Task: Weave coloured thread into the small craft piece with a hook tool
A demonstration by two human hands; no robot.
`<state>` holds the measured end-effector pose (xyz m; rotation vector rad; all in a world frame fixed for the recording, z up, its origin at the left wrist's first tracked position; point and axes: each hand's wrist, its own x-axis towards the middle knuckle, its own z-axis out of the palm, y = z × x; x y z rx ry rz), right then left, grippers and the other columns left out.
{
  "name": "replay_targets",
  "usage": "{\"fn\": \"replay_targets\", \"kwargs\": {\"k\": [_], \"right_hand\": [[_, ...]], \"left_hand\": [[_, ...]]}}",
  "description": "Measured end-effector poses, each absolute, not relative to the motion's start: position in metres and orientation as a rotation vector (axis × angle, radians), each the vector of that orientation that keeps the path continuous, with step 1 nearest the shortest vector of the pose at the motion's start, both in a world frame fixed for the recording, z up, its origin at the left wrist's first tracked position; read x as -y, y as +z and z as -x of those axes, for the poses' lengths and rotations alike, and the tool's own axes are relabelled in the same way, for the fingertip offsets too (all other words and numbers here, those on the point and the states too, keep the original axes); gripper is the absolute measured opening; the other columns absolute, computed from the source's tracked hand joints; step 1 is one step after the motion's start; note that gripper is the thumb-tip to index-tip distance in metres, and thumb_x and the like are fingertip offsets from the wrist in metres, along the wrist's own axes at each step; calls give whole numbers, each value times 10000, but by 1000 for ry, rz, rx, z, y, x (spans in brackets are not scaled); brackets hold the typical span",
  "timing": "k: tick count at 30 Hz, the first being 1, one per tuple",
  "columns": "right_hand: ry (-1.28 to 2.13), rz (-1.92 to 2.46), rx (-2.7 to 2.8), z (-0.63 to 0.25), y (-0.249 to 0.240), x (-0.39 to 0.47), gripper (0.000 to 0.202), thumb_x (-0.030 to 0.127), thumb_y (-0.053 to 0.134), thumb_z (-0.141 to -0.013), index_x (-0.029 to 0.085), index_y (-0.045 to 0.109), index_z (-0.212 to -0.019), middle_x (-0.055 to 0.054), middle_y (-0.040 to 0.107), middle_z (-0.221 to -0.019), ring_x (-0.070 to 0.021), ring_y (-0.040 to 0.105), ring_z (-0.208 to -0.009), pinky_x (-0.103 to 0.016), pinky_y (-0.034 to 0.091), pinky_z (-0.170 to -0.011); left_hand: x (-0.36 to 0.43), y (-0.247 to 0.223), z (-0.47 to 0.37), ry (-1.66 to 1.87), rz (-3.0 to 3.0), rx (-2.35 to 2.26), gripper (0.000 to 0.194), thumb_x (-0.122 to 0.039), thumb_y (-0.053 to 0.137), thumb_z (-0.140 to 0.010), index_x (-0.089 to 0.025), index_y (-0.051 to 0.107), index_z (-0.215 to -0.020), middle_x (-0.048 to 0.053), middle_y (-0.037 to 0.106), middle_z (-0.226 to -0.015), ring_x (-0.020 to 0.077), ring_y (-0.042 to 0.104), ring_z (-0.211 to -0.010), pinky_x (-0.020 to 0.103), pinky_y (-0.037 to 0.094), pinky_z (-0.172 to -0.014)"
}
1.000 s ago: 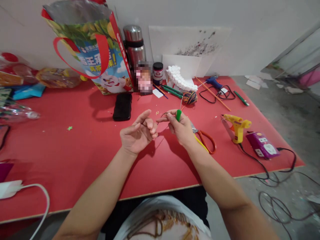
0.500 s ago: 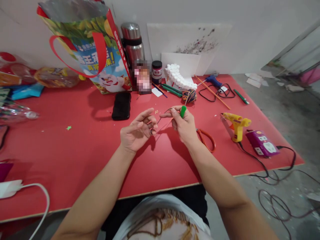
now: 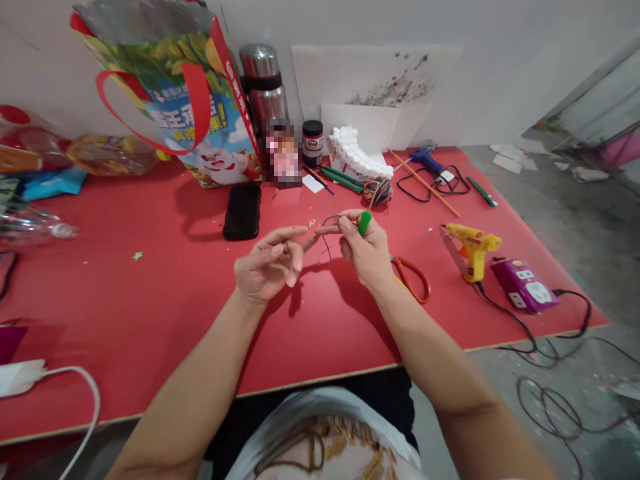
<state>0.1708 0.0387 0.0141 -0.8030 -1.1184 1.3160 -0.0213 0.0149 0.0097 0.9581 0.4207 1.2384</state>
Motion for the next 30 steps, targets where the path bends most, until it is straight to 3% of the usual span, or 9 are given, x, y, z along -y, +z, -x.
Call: {"fn": "replay_targets", "kwargs": {"k": [4, 7, 9, 15, 19, 22, 25, 28, 30], "right_hand": [[1305, 775, 1142, -169, 11, -38, 378, 575, 737, -918, 233, 588, -979, -14, 776, -810, -46, 340, -390, -231, 238, -403], [1301, 784, 1131, -169, 11, -38, 372, 570, 738, -919, 231, 599, -983, -9, 767, -803, -44, 321, -386, -232, 225, -400], [1318, 778, 1137, -169, 12, -38, 365, 572, 715, -937, 229, 599, -987, -14, 773, -793, -42, 287, -375, -237, 210, -399], [1329, 741, 1121, -170, 14, -38, 358, 559, 724, -936, 233, 582, -979, -28, 793, -789, -41, 264, -358, -243, 183, -392], [1393, 702, 1147, -170, 17, -34, 350, 567, 715, -941, 238, 601, -978, -20, 780, -779, -38, 245, -362, -244, 173, -392], [1504, 688, 1162, -166, 20, -29, 389, 600, 746, -902, 245, 597, -952, -9, 762, -806, -39, 265, -381, -238, 225, -394], [1540, 711, 1152, -165, 21, -28, 412, 616, 775, -868, 252, 593, -937, 30, 712, -736, -47, 274, -393, -239, 317, -413], [1503, 737, 1099, -168, 20, -31, 378, 565, 790, -875, 252, 594, -952, 45, 687, -692, -44, 254, -385, -230, 214, -393], [1493, 735, 1055, -171, 20, -34, 346, 516, 788, -887, 242, 587, -949, 23, 732, -750, -32, 236, -378, -233, 150, -395]], "left_hand": [[-11, 10, 14, 1081, -864, -321, 385, -315, 681, -860, -192, 806, -1203, 30, 729, -722, 149, 642, -495, 653, 386, -1207], [-12, 9, 13, 1111, -803, -376, 421, -304, 707, -825, -166, 792, -1213, 64, 736, -819, 203, 711, -677, 643, 418, -1181], [-13, 10, 14, 1160, -769, -386, 447, -288, 714, -816, -170, 775, -1243, 57, 731, -845, 191, 699, -681, 632, 432, -1173], [-18, 9, 22, 1314, -656, -403, 449, -242, 704, -824, -180, 737, -1268, 22, 702, -866, 139, 650, -705, 492, 544, -1092], [-20, 9, 16, 1485, -660, -476, 416, -229, 719, -812, -253, 727, -1228, 50, 723, -1142, 195, 685, -1084, 451, 499, -1154], [-17, 9, 4, 1405, -768, -500, 587, -281, 780, -768, -303, 666, -1343, 87, 603, -1478, 292, 598, -1345, 500, 516, -1129], [-14, 3, -8, 1307, -850, -552, 817, -199, 863, -694, -357, 594, -1449, 86, 435, -1659, 287, 611, -1335, 416, 588, -1029], [-16, -6, -11, 1315, -898, -648, 894, -115, 909, -659, -395, 594, -1448, 72, 366, -1708, 273, 591, -1366, 288, 627, -902], [-19, -10, -8, 1332, -889, -677, 853, -105, 906, -676, -402, 616, -1422, 49, 308, -1744, 292, 556, -1418, 288, 635, -910]]}}
